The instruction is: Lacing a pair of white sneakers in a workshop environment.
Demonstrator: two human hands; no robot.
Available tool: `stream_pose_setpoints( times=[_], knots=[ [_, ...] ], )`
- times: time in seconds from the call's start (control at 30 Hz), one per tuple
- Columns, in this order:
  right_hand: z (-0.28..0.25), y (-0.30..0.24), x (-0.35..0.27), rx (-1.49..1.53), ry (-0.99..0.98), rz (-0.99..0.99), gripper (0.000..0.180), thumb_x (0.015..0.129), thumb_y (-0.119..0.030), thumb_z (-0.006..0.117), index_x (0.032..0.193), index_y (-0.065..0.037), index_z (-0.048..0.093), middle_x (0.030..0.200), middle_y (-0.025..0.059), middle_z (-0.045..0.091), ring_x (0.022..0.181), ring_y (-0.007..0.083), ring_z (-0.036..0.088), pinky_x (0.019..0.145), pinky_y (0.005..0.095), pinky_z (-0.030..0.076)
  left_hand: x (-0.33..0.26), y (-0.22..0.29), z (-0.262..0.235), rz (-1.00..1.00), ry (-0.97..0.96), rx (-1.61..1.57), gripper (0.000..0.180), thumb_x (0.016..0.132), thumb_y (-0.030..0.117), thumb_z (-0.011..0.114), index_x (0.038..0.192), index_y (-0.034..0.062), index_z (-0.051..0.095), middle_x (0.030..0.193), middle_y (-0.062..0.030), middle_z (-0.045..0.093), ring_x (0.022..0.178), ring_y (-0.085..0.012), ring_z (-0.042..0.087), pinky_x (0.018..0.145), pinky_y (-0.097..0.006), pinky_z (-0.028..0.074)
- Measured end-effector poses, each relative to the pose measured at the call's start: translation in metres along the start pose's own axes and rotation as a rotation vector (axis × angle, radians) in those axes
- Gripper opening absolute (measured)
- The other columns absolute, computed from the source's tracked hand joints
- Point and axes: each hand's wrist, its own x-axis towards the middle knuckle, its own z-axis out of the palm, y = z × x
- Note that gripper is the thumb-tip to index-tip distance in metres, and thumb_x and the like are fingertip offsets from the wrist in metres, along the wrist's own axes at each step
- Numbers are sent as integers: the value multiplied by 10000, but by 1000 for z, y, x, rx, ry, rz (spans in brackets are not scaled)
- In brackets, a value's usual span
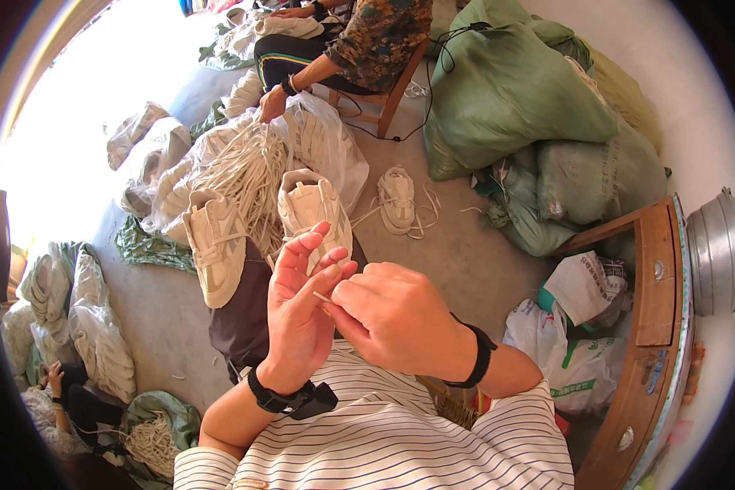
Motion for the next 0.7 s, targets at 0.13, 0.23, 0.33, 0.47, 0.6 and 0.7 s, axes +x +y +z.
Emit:
stream_pose_setpoints(
  times=[0.13, 0.23, 0.33, 0.47, 0.6, 0.7],
  knots=[
    [2, 2, 1, -61, 5, -27, 130, 747, -77, 702, 753, -45, 576, 687, 101, 568, 622, 271, 564, 588, 380, 457, -1, 4, 2, -31, -5, -20, 357, 888, -41, 568, 1220, 46, 468, 1413, -93, 403, 1092, -192, 567, 928, -327, 503],
    [0, 2, 3, -85, 27, -34, 136, 740, -77, 704, 742, -47, 571, 684, 101, 570, 622, 270, 566, 579, 380, 454, -2, 6, 5, -35, 5, -17, 344, 898, -29, 559, 1223, 37, 467, 1407, -93, 411, 1094, -189, 566, 938, -334, 498],
    [-5, 0, 3, 18, -14, 21, 128, 756, -86, 703, 745, -36, 585, 667, 99, 568, 608, 271, 564, 558, 382, 446, -3, 6, 6, -13, 20, -4, 334, 905, -16, 556, 1224, 30, 466, 1395, -89, 425, 1098, -178, 564, 942, -337, 496],
    [-13, -7, 1, 262, -38, 142, 135, 812, -105, 683, 748, -18, 601, 643, 105, 555, 558, 270, 534, 529, 374, 418, -5, 8, 9, -16, 15, 18, 329, 910, -4, 559, 1224, 31, 468, 1386, -76, 437, 1103, -164, 560, 936, -335, 497],
    [-17, -5, 2, 330, -134, 229, 169, 857, -113, 645, 738, -5, 591, 616, 123, 532, 516, 247, 493, 507, 355, 386, -10, 10, 13, -8, 8, 14, 327, 916, 4, 560, 1228, 33, 465, 1380, -70, 440, 1104, -162, 561, 933, -334, 496],
    [-20, -5, 4, 380, -176, 319, 195, 871, -124, 630, 731, 1, 578, 591, 120, 507, 500, 207, 455, 495, 336, 372, -11, 12, 14, -27, 3, 3, 325, 923, 13, 560, 1233, 36, 462, 1371, -70, 446, 1103, -163, 563, 930, -332, 491]
  ],
)
